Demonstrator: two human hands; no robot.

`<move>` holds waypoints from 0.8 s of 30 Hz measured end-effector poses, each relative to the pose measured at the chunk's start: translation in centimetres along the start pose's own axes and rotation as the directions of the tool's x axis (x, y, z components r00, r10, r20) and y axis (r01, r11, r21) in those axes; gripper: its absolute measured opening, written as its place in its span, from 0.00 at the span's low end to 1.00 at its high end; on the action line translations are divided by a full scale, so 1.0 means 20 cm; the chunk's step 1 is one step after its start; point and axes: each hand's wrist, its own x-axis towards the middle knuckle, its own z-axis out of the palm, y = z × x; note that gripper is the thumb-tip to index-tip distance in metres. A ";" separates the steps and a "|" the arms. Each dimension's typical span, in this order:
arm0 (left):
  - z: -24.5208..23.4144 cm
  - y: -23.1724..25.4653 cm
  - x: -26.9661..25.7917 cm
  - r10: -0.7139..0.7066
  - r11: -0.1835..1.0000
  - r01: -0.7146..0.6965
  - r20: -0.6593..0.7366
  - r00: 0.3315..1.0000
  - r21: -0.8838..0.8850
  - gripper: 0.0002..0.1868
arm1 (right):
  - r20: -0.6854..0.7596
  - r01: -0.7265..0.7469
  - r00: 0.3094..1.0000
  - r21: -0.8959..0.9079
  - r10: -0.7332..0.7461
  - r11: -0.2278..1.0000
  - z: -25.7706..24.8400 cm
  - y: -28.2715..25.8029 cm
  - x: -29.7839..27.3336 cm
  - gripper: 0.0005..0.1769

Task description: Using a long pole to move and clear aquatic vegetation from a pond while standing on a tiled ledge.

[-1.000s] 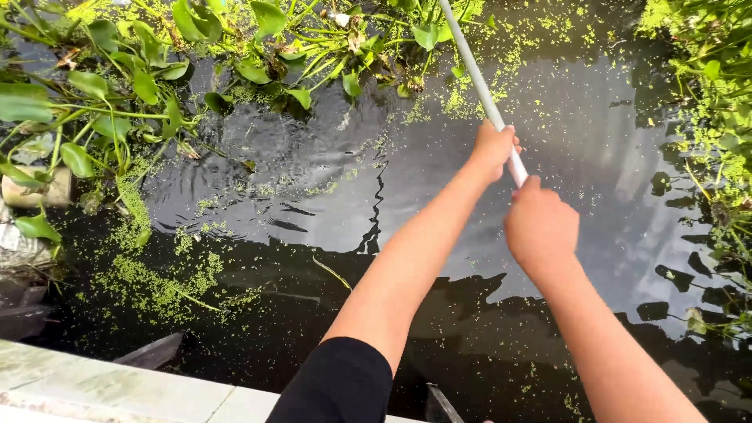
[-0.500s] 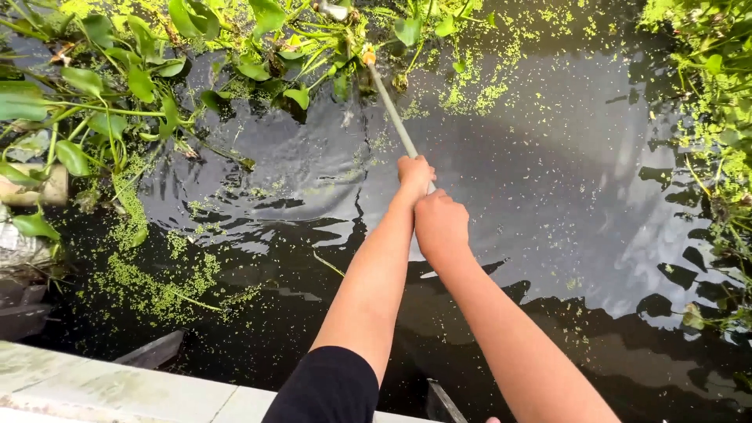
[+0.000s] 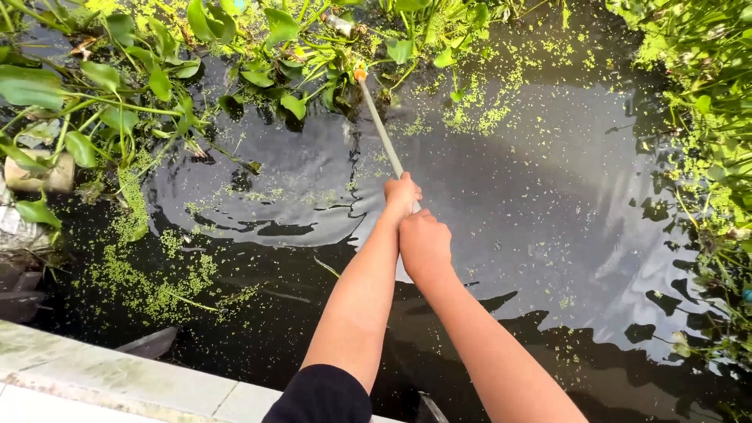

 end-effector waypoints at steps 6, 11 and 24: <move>-0.07 -0.05 0.02 -0.040 0.999 0.039 -0.021 0.999 -0.021 0.21 | -0.013 0.001 1.000 0.046 0.000 0.999 0.03 -0.03 -0.04 0.08; -0.10 -0.10 0.05 -0.031 0.999 0.030 -0.039 0.999 -0.034 0.23 | -0.020 0.021 1.000 0.047 -0.021 0.999 0.00 -0.03 -0.06 0.08; -0.07 0.03 -0.10 -0.022 0.986 0.000 -0.130 0.991 -0.168 0.23 | -0.033 0.122 0.992 0.054 -0.121 0.991 -0.04 0.09 -0.01 0.09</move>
